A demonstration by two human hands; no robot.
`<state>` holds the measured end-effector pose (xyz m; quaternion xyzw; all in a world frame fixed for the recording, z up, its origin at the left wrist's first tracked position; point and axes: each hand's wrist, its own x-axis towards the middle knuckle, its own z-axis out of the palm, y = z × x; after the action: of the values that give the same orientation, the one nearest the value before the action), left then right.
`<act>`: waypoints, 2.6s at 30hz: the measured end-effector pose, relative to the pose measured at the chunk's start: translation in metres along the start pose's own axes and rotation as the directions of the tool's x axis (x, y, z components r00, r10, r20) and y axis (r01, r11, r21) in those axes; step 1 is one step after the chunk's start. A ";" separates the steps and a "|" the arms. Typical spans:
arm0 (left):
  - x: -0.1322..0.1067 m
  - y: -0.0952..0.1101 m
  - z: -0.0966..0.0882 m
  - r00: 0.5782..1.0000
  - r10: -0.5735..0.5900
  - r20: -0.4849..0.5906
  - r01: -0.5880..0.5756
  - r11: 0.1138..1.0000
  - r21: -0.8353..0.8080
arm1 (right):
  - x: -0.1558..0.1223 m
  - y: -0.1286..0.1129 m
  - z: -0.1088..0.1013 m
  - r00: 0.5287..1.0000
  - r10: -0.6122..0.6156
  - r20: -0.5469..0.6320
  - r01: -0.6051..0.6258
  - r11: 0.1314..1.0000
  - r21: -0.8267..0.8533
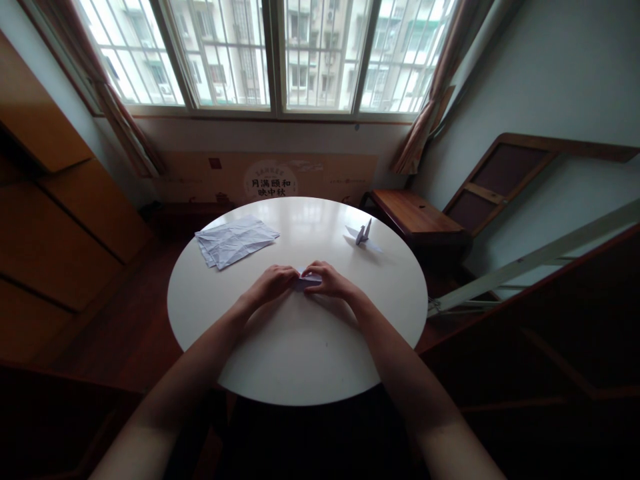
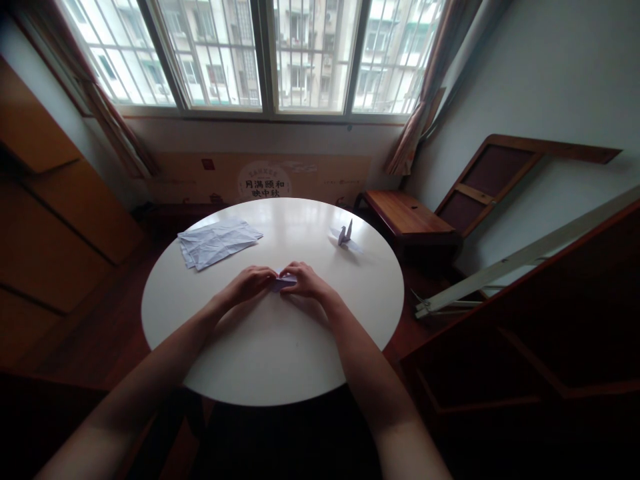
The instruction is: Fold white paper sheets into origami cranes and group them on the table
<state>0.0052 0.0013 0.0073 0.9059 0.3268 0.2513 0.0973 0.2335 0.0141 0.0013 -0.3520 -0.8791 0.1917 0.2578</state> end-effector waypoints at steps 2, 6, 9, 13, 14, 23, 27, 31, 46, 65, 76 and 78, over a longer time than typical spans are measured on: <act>0.000 0.001 0.002 0.997 -0.081 -0.007 0.082 0.993 0.081 | 0.000 -0.001 0.000 1.000 -0.022 -0.008 0.022 1.000 0.009; -0.002 -0.002 0.005 0.975 -0.215 -0.047 0.219 0.967 0.127 | 0.000 -0.005 -0.001 0.999 -0.037 -0.034 0.039 0.997 0.066; -0.004 -0.001 0.002 0.976 -0.211 -0.051 0.213 0.976 0.034 | 0.000 -0.009 -0.002 0.998 0.000 -0.062 0.005 0.997 0.081; -0.004 0.005 -0.006 0.997 -0.080 -0.001 0.079 0.986 -0.149 | 0.001 -0.010 -0.005 0.992 0.080 -0.102 -0.082 0.996 -0.016; -0.004 0.006 -0.008 0.999 -0.050 0.008 0.050 0.984 -0.169 | 0.002 -0.010 -0.005 0.989 0.097 -0.112 -0.102 0.994 -0.040; -0.001 0.002 -0.005 0.980 -0.153 -0.128 0.139 0.984 -0.113 | 0.002 -0.014 -0.005 0.985 0.043 -0.167 -0.042 0.999 0.007; 0.002 0.002 -0.007 0.950 -0.256 -0.178 0.198 0.937 -0.287 | 0.004 -0.018 -0.008 0.931 0.083 -0.354 -0.022 0.985 0.173; 0.004 0.001 -0.012 0.900 -0.425 -0.102 0.301 0.772 -0.559 | 0.005 -0.023 -0.016 0.810 0.131 -0.571 -0.013 0.979 0.205; -0.001 -0.015 -0.009 0.858 -0.494 0.142 0.500 0.739 -0.452 | 0.004 -0.004 0.011 0.993 -0.007 -0.117 0.009 1.000 0.018; -0.002 0.004 -0.011 0.999 0.027 0.036 -0.022 0.991 -0.134 | 0.003 -0.004 0.002 0.958 0.236 -0.162 -0.262 0.950 -0.170; -0.004 -0.011 0.004 0.998 -0.034 -0.056 0.027 0.992 -0.122 | 0.004 -0.007 0.008 0.995 0.054 -0.085 -0.059 0.997 -0.057; -0.003 -0.011 0.006 0.994 -0.080 -0.069 0.069 0.988 -0.141 | 0.005 -0.006 0.008 0.993 0.065 -0.094 -0.067 0.998 -0.021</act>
<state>-0.0002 0.0074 -0.0027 0.8741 0.3456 0.3032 0.1569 0.2228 0.0123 -0.0009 -0.3926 -0.8562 0.1730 0.2879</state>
